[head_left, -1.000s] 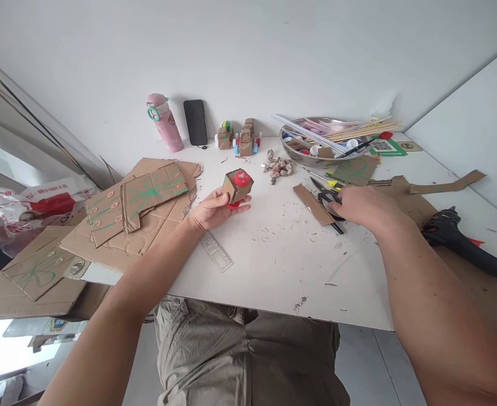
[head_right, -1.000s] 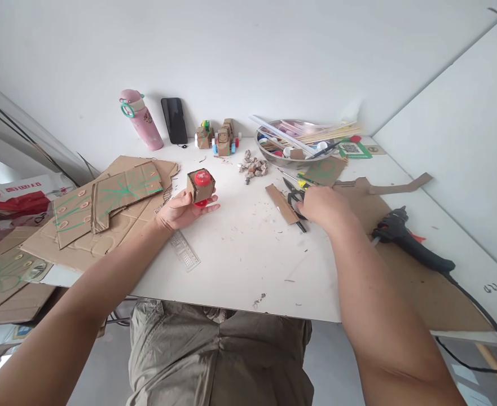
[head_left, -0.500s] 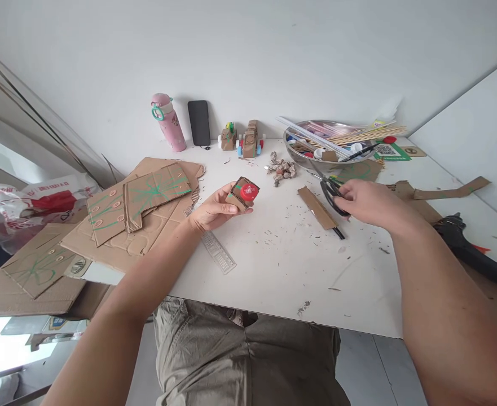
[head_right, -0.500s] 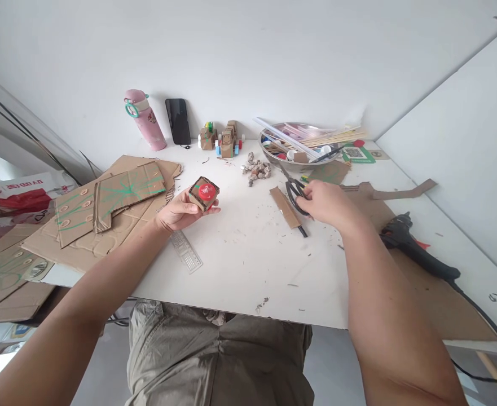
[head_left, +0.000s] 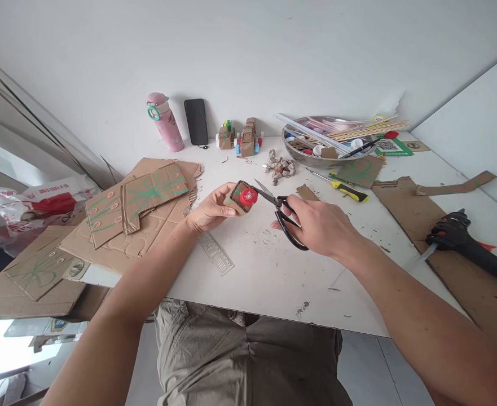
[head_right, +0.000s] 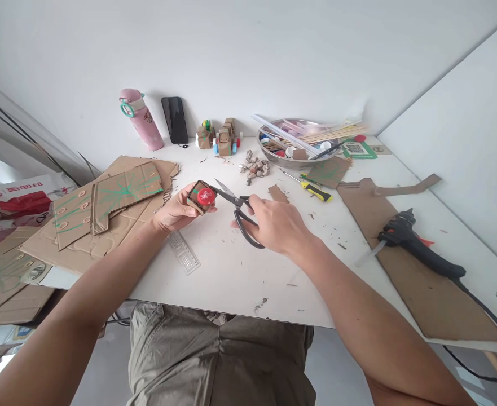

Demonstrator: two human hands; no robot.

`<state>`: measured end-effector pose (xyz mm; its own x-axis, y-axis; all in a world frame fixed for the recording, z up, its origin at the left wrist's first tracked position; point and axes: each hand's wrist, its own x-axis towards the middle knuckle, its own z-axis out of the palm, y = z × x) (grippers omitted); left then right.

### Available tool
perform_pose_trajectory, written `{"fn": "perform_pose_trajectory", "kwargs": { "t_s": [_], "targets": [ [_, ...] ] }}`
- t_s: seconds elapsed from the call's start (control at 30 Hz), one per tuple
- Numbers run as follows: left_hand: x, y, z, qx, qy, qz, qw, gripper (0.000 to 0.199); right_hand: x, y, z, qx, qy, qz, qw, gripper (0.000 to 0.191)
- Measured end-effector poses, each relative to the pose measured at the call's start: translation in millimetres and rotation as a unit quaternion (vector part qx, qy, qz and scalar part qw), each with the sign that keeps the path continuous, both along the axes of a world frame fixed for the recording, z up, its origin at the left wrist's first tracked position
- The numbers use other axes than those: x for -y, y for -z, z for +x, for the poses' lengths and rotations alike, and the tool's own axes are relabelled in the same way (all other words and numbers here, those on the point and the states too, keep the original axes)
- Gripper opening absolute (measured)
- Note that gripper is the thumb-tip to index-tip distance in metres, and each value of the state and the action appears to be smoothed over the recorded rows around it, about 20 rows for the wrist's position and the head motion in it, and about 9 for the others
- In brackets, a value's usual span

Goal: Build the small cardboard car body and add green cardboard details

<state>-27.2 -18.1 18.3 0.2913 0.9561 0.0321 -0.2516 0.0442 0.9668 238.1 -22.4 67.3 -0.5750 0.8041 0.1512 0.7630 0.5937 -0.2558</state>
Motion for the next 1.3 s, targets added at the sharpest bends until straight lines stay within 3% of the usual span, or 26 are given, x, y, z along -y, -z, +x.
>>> {"fn": "perform_pose_trajectory", "kwargs": {
  "t_s": [0.27,0.53,0.9,1.3],
  "targets": [
    [1,-0.7,3,-0.006,-0.005,0.003,1.000,0.072,2,0.3,-1,0.042,0.010,0.034,0.999,0.055],
    [2,-3.1,2,-0.016,-0.001,0.001,1.000,0.077,-1,2.8,-1,0.032,-0.034,-0.027,0.999,0.036],
    [3,-9.8,-6,-0.042,0.007,0.021,0.999,0.071,4,4.4,0,0.076,-0.020,0.081,0.994,0.058],
    [1,-7.2,-7,-0.032,0.009,0.030,0.999,0.066,5,10.3,-4,0.096,-0.007,0.129,0.987,0.061]
  ]
}}
